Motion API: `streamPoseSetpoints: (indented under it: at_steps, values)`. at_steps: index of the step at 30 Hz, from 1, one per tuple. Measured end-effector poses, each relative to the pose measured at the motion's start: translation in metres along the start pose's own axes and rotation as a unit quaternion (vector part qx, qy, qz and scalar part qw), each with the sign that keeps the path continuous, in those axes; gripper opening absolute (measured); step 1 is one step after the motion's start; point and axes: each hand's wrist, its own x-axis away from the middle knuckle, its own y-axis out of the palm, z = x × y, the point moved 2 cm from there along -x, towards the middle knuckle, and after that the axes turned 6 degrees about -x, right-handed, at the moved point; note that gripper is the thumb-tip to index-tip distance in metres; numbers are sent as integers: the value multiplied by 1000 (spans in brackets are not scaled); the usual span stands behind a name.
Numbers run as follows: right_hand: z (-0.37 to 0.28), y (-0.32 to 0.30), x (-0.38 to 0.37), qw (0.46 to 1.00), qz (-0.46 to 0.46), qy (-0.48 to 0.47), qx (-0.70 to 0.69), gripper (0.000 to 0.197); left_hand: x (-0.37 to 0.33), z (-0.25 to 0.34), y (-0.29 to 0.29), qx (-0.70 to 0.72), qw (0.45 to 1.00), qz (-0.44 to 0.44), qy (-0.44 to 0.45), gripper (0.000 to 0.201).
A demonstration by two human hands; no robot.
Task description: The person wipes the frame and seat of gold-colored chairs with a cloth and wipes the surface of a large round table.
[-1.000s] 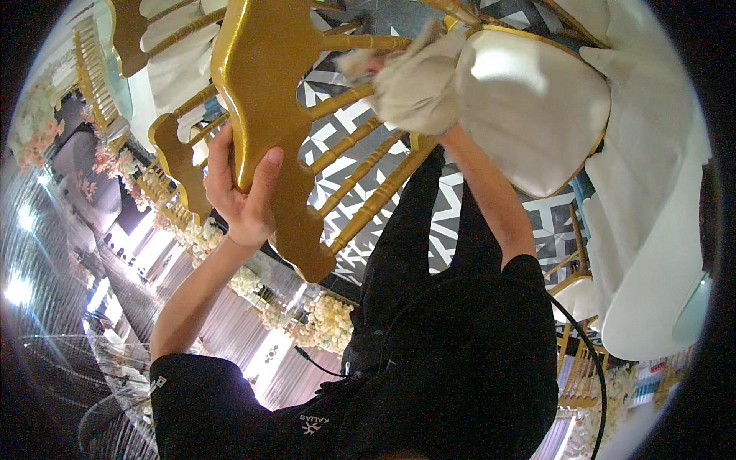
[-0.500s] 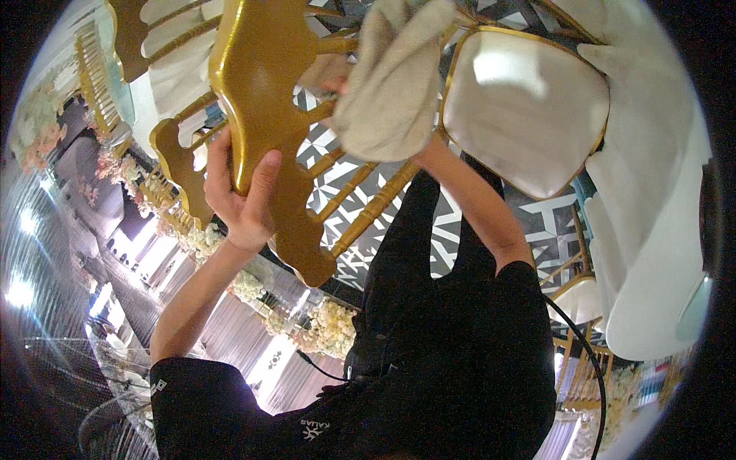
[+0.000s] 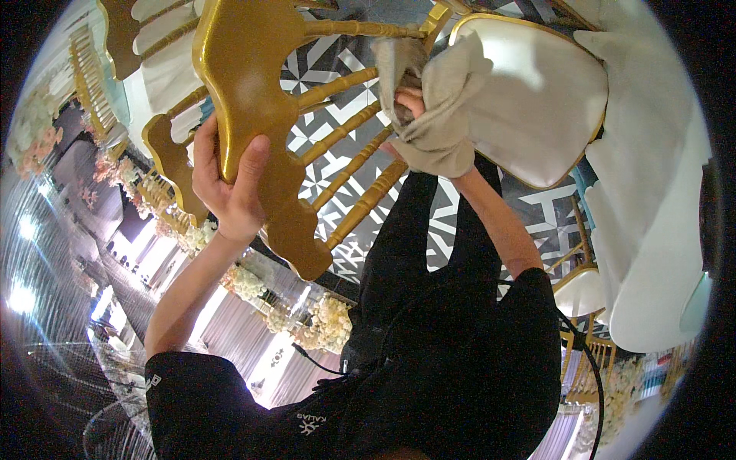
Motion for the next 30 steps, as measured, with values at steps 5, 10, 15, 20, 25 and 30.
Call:
streamPoseSetpoints:
  at_steps: [5,10,15,20,25,30]
  values:
    - [73,43,-2,959,-41,108,-258,70,-1,-6,0,-14,1000,6,18,42]
    - [63,48,-35,981,-83,72,-160,69,-4,0,2,-46,998,5,42,40]
    - [-41,58,-50,989,-104,-1,-107,68,-3,-3,1,-31,999,8,9,39]
    - [-55,70,-36,988,-73,-32,-131,67,-1,1,0,-53,998,20,11,40]
    - [51,51,-22,992,-14,47,-119,65,-2,2,3,-19,1000,14,-11,39]
    - [11,53,-27,996,-7,32,-85,64,2,2,3,-48,998,46,-14,40]
